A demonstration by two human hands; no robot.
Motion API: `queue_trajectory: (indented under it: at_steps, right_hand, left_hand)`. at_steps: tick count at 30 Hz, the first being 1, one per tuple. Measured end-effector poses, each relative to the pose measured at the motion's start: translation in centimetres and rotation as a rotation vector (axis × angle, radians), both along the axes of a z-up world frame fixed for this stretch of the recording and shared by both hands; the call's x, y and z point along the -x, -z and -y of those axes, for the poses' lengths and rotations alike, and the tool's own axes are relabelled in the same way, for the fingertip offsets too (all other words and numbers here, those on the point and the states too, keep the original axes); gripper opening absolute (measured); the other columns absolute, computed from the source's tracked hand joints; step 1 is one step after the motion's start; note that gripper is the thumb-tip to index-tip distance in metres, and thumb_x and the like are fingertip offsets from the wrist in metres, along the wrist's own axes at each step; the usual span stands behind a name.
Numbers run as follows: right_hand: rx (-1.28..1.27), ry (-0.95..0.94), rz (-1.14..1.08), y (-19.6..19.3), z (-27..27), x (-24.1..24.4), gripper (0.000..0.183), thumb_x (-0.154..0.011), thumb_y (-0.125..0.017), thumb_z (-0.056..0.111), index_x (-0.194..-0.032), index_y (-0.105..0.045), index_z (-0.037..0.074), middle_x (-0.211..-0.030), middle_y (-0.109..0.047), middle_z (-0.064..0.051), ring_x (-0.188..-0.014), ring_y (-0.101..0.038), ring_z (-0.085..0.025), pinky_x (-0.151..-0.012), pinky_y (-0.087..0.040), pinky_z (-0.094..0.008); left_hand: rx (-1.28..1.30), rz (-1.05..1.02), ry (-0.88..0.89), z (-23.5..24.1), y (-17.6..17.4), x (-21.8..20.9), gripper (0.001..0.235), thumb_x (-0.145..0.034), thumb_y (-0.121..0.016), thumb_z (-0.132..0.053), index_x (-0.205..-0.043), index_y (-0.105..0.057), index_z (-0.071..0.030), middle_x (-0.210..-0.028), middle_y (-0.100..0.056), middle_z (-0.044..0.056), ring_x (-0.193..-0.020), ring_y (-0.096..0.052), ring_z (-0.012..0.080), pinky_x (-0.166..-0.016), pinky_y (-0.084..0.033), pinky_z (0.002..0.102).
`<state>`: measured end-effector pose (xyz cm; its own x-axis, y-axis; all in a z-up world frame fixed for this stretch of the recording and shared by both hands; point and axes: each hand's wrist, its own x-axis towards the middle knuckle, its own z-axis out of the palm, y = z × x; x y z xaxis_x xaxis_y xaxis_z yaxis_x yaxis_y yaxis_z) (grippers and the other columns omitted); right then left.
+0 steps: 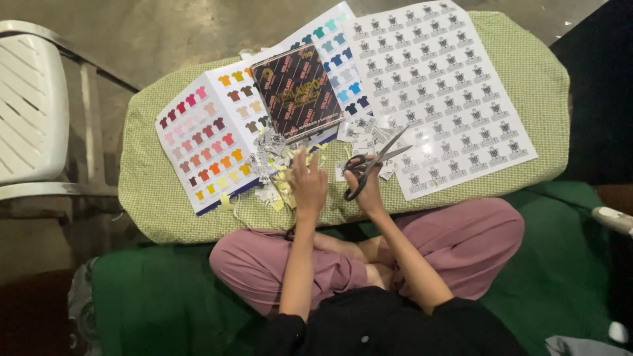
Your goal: Cutting out individual small labels from a printed sheet using scissors
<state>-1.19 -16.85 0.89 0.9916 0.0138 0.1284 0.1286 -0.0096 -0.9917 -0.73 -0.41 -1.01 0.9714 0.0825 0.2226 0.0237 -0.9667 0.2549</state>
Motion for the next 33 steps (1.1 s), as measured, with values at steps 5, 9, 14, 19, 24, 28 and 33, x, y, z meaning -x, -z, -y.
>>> queue_trajectory:
  at_steps: [5,9,14,19,24,28,33]
  right_hand:
    - [-0.072,0.102,-0.014,0.5,0.7,-0.5,0.059,-0.102,-0.068,0.024,-0.137,-0.022,0.011,-0.125,-0.060,-0.019,-0.106,-0.068,-0.036,-0.091,-0.058,-0.048]
    - [-0.154,0.202,0.069,1.9,0.9,-1.0,0.051,-0.104,-0.065,0.021,-0.134,-0.024,0.016,-0.121,-0.063,-0.014,-0.106,-0.069,-0.028,-0.089,-0.058,-0.038]
    - [-0.156,0.163,0.076,2.2,0.1,-0.4,0.055,-0.103,-0.066,0.024,-0.134,-0.022,0.016,-0.121,-0.064,-0.015,-0.107,-0.068,-0.026,-0.090,-0.056,-0.040]
    - [-0.189,0.136,0.060,1.3,0.1,-0.4,0.057,-0.102,-0.068,0.023,-0.134,-0.021,0.014,-0.120,-0.064,-0.015,-0.109,-0.068,-0.028,-0.092,-0.054,-0.043]
    - [-0.189,0.205,0.135,0.7,0.9,-1.6,0.056,-0.101,-0.067,0.010,-0.133,-0.021,0.016,-0.120,-0.063,-0.016,-0.112,-0.069,-0.032,-0.095,-0.055,-0.044]
    - [-0.190,0.225,0.129,0.2,-0.2,-1.7,0.052,-0.104,-0.064,0.018,-0.133,-0.021,0.018,-0.120,-0.063,-0.013,-0.115,-0.066,-0.027,-0.094,-0.052,-0.042]
    - [-0.229,0.240,0.096,1.3,-1.1,-1.9,0.043,-0.108,-0.054,0.024,-0.132,-0.020,0.018,-0.115,-0.067,-0.013,-0.111,-0.065,-0.027,-0.094,-0.049,-0.043]
  left_hand:
    - [0.018,0.133,0.255,2.7,0.4,-1.6,0.047,-0.107,-0.046,-0.023,-0.153,-0.049,-0.017,-0.157,-0.046,0.011,-0.146,-0.043,0.0324,-0.109,-0.039,0.052]
    - [-0.013,0.137,0.361,3.1,-0.5,-1.3,0.045,-0.108,-0.047,-0.021,-0.153,-0.051,-0.023,-0.160,-0.047,0.006,-0.150,-0.039,0.0315,-0.114,-0.035,0.048]
    - [-0.076,0.092,0.363,2.9,-0.2,-1.4,0.046,-0.106,-0.048,-0.028,-0.153,-0.050,-0.027,-0.161,-0.045,0.000,-0.151,-0.037,0.0276,-0.116,-0.032,0.047]
    - [-0.167,0.073,0.363,2.8,0.2,-1.3,0.050,-0.105,-0.051,-0.032,-0.154,-0.049,-0.026,-0.165,-0.040,-0.002,-0.153,-0.034,0.0253,-0.118,-0.028,0.046]
    - [-0.130,0.072,0.332,3.2,1.3,-1.3,0.052,-0.110,-0.039,-0.049,-0.155,-0.049,-0.024,-0.166,-0.038,-0.001,-0.155,-0.030,0.0251,-0.121,-0.023,0.047]
    - [-0.116,0.021,0.322,3.5,2.6,-1.5,0.055,-0.111,-0.034,-0.048,-0.161,-0.039,-0.026,-0.170,-0.030,-0.002,-0.157,-0.023,0.0260,-0.122,-0.020,0.048]
    - [-0.108,-0.070,0.233,3.2,1.4,-0.7,0.053,-0.113,-0.030,-0.045,-0.162,-0.036,-0.027,-0.172,-0.024,-0.004,-0.158,-0.020,0.0263,-0.124,-0.017,0.049]
